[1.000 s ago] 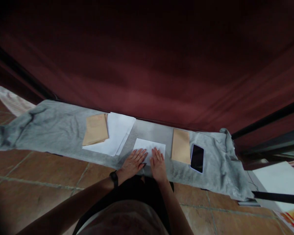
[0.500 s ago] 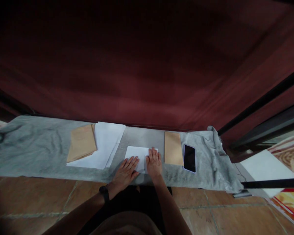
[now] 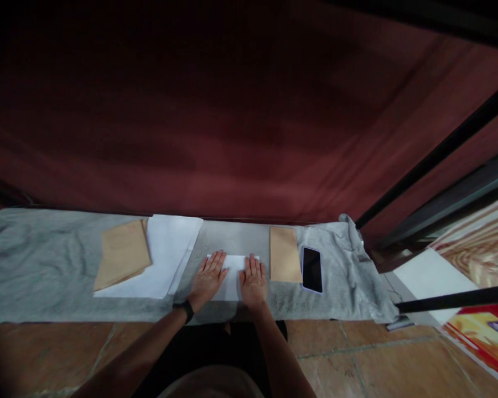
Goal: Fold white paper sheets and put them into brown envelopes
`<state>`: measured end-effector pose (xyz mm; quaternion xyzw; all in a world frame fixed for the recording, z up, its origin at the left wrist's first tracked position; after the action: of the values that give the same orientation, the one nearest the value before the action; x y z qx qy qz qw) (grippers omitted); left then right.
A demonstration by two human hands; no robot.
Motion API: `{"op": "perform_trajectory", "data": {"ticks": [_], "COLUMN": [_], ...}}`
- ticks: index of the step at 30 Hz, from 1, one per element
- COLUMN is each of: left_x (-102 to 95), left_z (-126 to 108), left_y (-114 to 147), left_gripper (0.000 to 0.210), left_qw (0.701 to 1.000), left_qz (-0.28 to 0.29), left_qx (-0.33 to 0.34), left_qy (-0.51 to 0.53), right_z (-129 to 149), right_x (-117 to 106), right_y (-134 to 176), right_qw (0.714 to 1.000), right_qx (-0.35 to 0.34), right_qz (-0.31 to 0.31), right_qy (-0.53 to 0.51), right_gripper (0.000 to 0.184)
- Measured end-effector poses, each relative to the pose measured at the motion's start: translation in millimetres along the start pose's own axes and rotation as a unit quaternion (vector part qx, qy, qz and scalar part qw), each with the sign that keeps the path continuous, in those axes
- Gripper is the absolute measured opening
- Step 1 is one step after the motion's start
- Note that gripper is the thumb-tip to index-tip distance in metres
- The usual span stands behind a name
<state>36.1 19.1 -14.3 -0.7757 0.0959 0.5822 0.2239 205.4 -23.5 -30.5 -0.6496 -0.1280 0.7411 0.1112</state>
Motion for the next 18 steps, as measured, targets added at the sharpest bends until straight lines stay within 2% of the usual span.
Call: {"op": "perform_trajectory", "data": {"ticks": [4,13,18], "left_x": [-10.1,-24.0,-28.7], "left_z": [10,20,29], "left_y": [-5,-56,-63], "left_gripper": [0.051,0.03,0.015], "left_qw": [0.999,0.994,0.987], "left_qz": [0.036,0.089,0.114], "left_qx": [-0.029,-0.058,-0.071], "left_qy": [0.003,0.037,0.089], "right_z": [0,2,0], "right_x": [0,1,-2], "right_y": [0,1,0], "right_qw": [1.0,1.0,1.0], "right_qx": [0.003,0.01,0.002], "right_qz": [-0.003,-0.018,-0.013], "right_qy": [-0.002,-0.005,-0.01], "right_gripper": [0.052,0.052,0.052]}}
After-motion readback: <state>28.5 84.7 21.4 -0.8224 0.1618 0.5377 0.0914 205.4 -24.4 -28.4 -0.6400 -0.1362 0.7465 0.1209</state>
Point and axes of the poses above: each hand's wrist, its own y-axis away from the middle knuckle, its own x-axis out of the palm, z = x × y, the point moved 4 cm from there along -y, towards the middle knuckle, and after that the axes turned 4 degrees about y, right-handed, at the moved point
